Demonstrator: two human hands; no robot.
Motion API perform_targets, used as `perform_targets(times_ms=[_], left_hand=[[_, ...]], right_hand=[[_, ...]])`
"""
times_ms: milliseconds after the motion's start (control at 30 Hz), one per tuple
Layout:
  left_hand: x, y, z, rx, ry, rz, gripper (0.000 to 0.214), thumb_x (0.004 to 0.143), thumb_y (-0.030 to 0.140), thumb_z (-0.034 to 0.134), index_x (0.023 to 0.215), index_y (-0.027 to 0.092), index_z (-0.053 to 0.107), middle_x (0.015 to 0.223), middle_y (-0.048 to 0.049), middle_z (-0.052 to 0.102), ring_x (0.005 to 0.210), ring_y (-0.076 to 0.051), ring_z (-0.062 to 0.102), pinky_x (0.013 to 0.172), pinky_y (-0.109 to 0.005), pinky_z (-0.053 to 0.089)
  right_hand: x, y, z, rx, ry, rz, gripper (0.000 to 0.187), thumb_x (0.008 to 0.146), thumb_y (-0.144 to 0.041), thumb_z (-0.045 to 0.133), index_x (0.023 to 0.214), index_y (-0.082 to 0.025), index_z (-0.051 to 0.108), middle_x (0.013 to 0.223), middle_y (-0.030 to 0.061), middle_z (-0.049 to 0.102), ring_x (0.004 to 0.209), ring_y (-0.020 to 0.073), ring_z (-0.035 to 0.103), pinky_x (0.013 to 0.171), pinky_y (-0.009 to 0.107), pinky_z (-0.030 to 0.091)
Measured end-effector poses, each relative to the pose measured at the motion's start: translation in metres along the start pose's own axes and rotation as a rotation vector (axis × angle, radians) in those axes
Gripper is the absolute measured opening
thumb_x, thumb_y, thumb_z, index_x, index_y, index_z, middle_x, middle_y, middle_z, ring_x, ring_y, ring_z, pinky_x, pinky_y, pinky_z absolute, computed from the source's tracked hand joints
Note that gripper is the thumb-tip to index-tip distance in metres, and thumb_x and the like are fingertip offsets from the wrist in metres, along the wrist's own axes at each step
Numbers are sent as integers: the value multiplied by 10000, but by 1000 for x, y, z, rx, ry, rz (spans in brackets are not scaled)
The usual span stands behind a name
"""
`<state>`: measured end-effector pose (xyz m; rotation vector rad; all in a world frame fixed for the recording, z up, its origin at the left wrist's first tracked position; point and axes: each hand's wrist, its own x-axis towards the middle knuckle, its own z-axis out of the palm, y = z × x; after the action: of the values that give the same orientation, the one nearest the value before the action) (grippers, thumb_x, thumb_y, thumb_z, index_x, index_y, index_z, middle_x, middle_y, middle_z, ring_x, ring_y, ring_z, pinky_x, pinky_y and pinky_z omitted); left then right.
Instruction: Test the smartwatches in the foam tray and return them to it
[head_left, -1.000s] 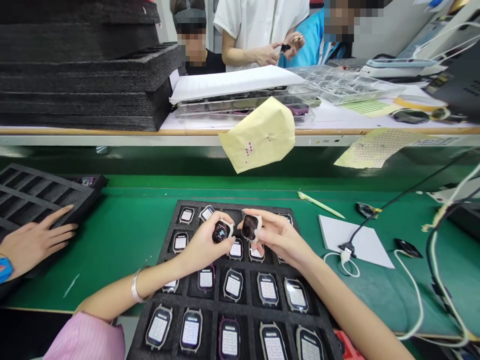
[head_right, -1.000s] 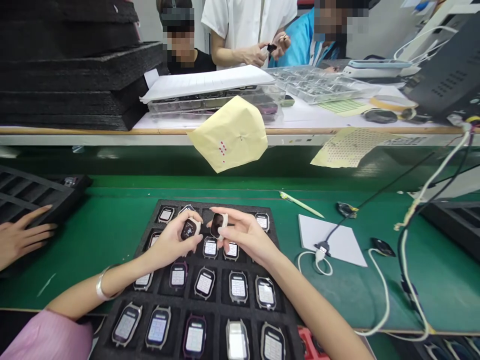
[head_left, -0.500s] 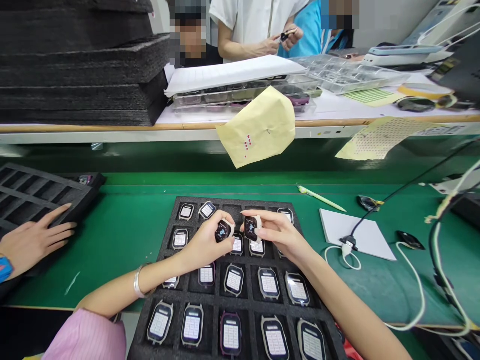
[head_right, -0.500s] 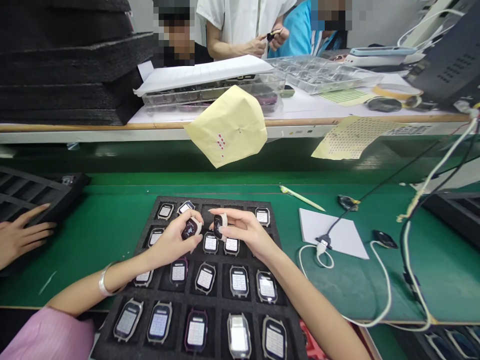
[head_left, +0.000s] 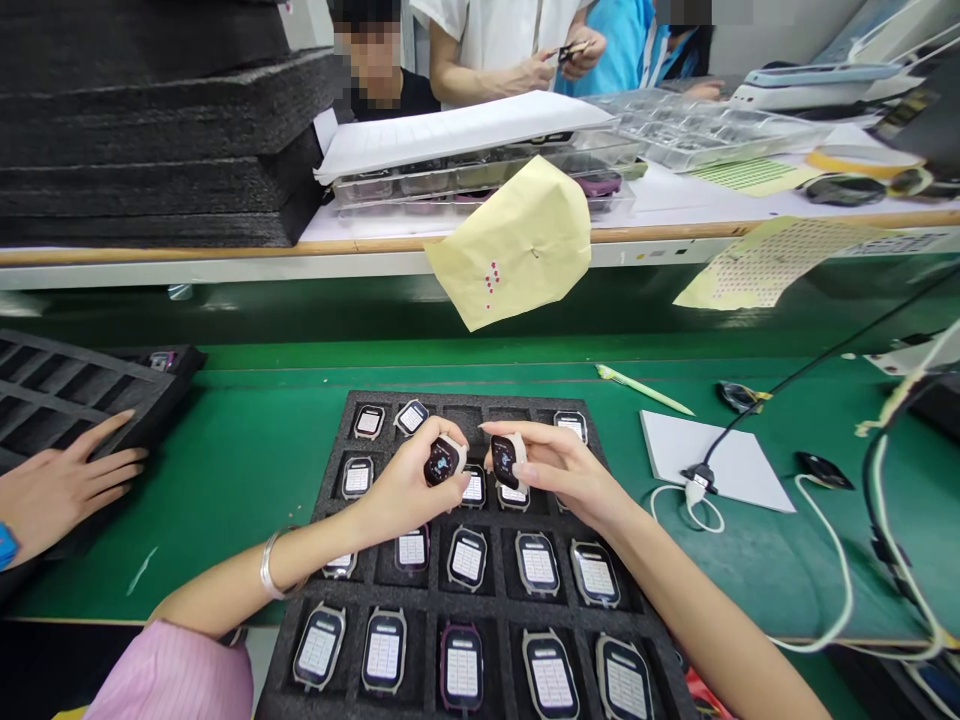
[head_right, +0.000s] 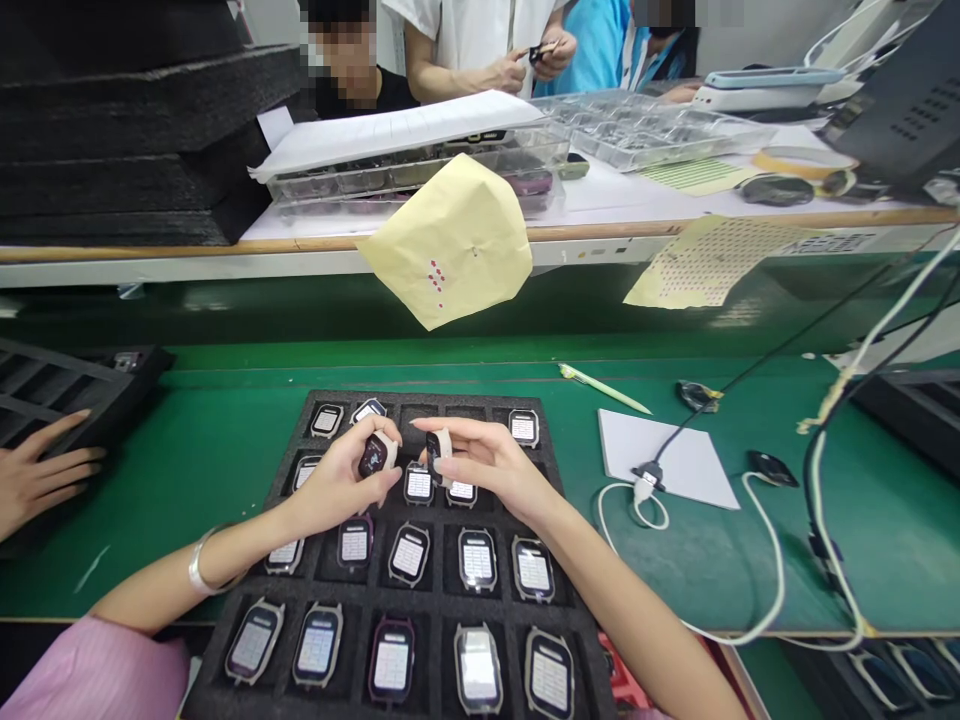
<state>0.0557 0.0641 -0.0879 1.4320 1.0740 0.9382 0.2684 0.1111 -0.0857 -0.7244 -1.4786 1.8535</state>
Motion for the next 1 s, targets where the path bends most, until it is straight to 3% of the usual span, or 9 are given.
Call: perform_targets(times_ms=[433,1000], left_hand=[[2,0,-2,111,20,39,239,730,63,534,907,205,458,744,53,445,621,-112,441,620,-236,363],[6,4,-8,132,48,69,217,757,68,539,884,209,434,725,63,422,648,-112,400,622,-226,327]], right_hand=[[0,-1,1,-18,-15,4,387,789,-267,754,1168,-216,695,975,53,726,915,219,662,839,314,500],[-3,-4,-3,-9,9,-40,345,806,-283,731,1147,-243,705,928,31,714,851,188,626,748,263,471]])
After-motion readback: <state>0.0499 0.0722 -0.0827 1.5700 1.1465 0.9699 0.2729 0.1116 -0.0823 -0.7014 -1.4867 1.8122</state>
